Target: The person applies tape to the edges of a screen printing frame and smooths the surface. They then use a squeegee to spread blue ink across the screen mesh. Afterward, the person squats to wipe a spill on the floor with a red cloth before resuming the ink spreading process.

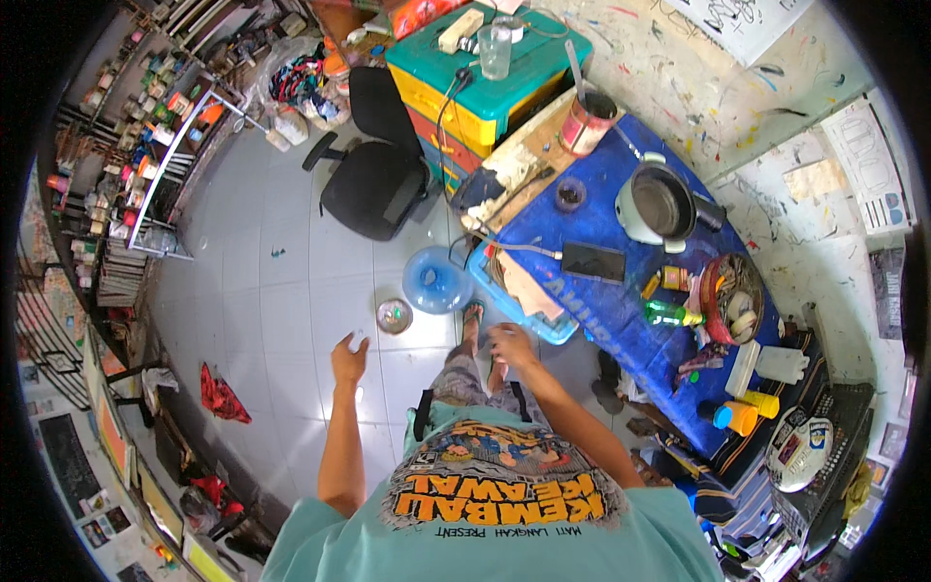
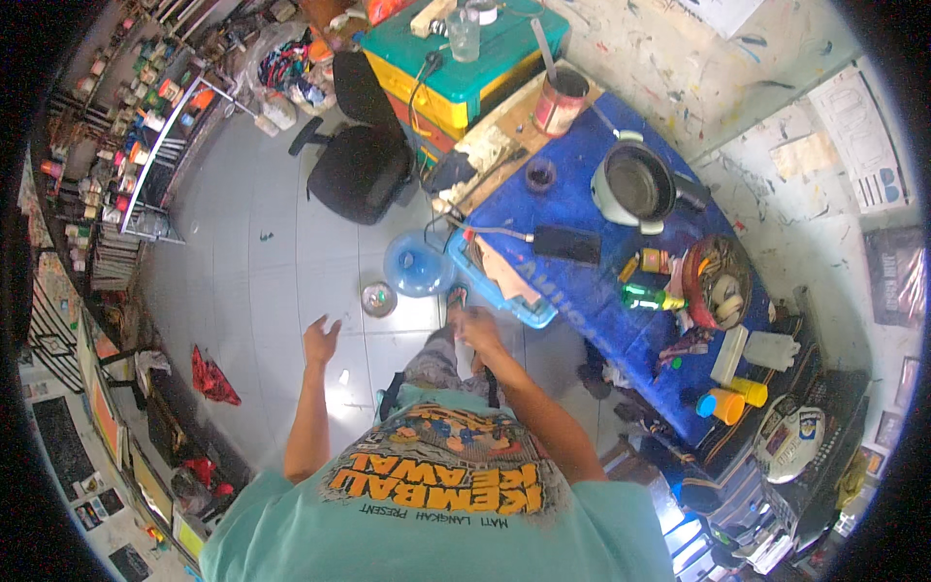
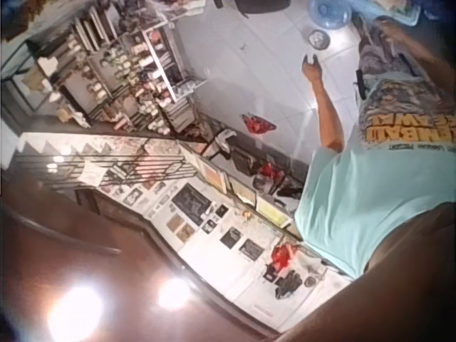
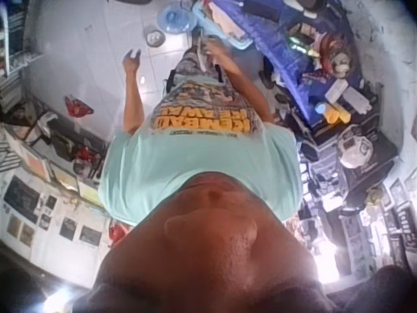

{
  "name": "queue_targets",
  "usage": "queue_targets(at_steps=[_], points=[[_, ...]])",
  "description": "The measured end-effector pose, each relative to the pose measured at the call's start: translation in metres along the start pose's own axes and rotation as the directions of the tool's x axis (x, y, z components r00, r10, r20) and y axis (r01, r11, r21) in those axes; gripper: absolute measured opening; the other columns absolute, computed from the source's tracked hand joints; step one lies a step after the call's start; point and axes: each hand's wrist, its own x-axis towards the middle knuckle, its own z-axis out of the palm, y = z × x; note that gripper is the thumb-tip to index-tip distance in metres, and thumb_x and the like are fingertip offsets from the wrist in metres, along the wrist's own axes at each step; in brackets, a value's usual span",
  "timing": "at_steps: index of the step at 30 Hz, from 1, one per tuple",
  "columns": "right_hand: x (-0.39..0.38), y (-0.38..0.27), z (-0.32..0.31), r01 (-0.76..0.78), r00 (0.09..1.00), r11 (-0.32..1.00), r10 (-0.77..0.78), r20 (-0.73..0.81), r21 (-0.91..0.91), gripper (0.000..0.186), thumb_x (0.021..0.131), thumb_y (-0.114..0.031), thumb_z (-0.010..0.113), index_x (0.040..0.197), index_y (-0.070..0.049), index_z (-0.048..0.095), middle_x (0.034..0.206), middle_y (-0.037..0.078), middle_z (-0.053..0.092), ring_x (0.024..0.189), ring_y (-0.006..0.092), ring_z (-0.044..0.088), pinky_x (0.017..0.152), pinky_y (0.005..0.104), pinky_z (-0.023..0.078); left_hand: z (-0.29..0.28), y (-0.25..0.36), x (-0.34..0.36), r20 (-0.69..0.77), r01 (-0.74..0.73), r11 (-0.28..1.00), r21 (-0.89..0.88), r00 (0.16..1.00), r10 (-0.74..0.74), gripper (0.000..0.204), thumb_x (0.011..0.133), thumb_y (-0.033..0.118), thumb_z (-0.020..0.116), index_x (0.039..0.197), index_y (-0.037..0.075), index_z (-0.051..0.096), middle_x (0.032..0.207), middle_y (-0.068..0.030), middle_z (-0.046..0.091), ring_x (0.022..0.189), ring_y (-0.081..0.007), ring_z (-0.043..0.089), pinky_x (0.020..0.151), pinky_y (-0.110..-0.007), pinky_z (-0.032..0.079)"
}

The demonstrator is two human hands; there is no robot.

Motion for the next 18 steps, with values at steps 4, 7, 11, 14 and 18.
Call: queue_targets(at_steps=[4,7,11,14,18], points=[[-0.055,0.003,0.067,0.336,0.914,0.805,-0.154,0.375,-0.489,0.058,0.092,-0.050,0.071,0.121,0.000,0.069,0.104,0.022,0.075,0.096,0.0345,0.072,0.086,0.0427,0.056,-0.023,-0.108,-0.100,0.021,0.196,0.962,-0.188,0.980,-0.196,0.073,0.091,0.044,0.078,0.133,-0.012,0.062,0.130,-0.0326,0.066,0.124,-0.0375,0.066,0.104,-0.041,0.053],[-0.078,0.002,0.095,0.451,0.841,0.725,-0.151,0.519,-0.521,0.056,0.092,-0.051,0.071,0.116,0.000,0.071,0.106,0.025,0.074,0.101,0.0361,0.071,0.090,0.0426,0.054,-0.028,-0.152,-0.175,0.063,0.359,0.911,-0.204,0.933,-0.353,0.072,0.092,0.045,0.076,0.133,-0.013,0.062,0.129,-0.0328,0.066,0.125,-0.0355,0.066,0.104,-0.039,0.052],[-0.053,0.023,0.127,0.462,0.825,0.627,-0.047,0.563,-0.627,0.051,0.095,-0.047,0.068,0.121,-0.004,0.071,0.112,0.026,0.073,0.103,0.0369,0.071,0.089,0.0445,0.056,-0.013,-0.227,-0.265,0.046,0.507,0.791,-0.343,0.850,-0.525,0.066,0.095,0.043,0.073,0.129,-0.013,0.064,0.130,-0.0322,0.066,0.123,-0.0346,0.067,0.105,-0.039,0.051],[-0.023,0.048,0.134,0.567,0.822,0.275,-0.132,0.554,-0.776,0.054,0.092,-0.049,0.069,0.122,-0.005,0.071,0.110,0.022,0.074,0.101,0.0385,0.072,0.090,0.0458,0.056,0.013,-0.313,-0.354,-0.091,0.533,0.727,-0.434,0.777,-0.623,0.061,0.098,0.042,0.068,0.126,-0.013,0.066,0.126,-0.0301,0.069,0.119,-0.0327,0.069,0.105,-0.038,0.050],[-0.016,0.072,0.127,0.307,0.932,-0.175,0.254,0.258,-0.935,0.051,0.089,-0.046,0.071,0.117,-0.005,0.074,0.118,0.020,0.073,0.109,0.0368,0.071,0.093,0.0469,0.056,0.049,-0.415,-0.505,-0.010,0.701,0.477,-0.530,0.558,-0.830,0.058,0.102,0.041,0.063,0.127,-0.011,0.067,0.116,-0.0245,0.074,0.106,-0.0313,0.071,0.093,-0.039,0.055]])
